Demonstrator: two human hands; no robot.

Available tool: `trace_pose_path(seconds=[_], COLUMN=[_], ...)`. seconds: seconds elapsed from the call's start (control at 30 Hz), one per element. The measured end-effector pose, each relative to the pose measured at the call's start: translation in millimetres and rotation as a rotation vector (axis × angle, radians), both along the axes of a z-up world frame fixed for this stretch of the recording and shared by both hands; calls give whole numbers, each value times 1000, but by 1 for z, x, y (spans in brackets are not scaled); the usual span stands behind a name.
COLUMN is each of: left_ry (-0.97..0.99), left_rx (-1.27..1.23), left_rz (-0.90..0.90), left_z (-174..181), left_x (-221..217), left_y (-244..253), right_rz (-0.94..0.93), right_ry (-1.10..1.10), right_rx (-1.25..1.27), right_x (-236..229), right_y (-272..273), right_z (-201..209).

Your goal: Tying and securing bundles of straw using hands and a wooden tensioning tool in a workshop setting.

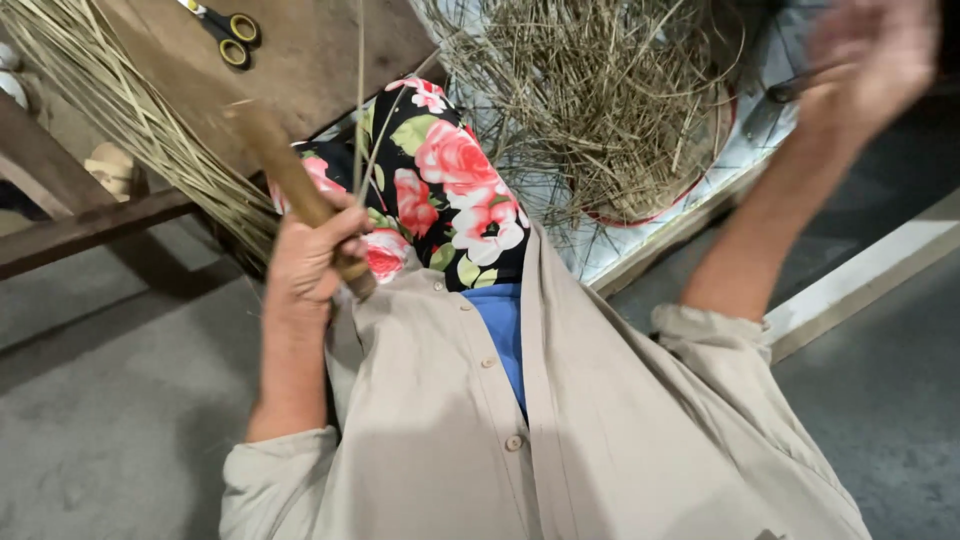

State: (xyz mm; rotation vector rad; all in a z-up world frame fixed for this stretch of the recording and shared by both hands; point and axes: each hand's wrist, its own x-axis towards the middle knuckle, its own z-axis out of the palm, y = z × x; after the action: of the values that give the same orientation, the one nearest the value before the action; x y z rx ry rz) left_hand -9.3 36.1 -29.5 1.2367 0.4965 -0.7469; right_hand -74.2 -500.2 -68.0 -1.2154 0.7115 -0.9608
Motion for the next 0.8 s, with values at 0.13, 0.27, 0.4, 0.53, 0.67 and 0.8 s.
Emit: trace_pose_path(seconds=[0.13, 0.27, 0.4, 0.53, 0.67, 0.8], left_ry=[45, -65, -181, -164, -90, -43], left_rx=[71, -6, 50, 56, -17, -73], left_rz=[31, 80, 29, 1, 60, 85], left_z=[-3, -28, -32, -31, -24, -33], left_x=[-11, -31, -42, -48, -50, -50], left_y=[-39, -47, -49, -48, -48, -46], right_rz=[450, 921, 940, 936, 979, 994], right_ry=[597, 634, 357, 355, 335, 277], right_rx=[-208, 152, 606, 646, 667, 664], right_x=[3, 0, 0, -2, -4, -2], right_y=[186, 283, 320, 326, 317, 311], right_z=[54, 27, -3, -17, -12, -1])
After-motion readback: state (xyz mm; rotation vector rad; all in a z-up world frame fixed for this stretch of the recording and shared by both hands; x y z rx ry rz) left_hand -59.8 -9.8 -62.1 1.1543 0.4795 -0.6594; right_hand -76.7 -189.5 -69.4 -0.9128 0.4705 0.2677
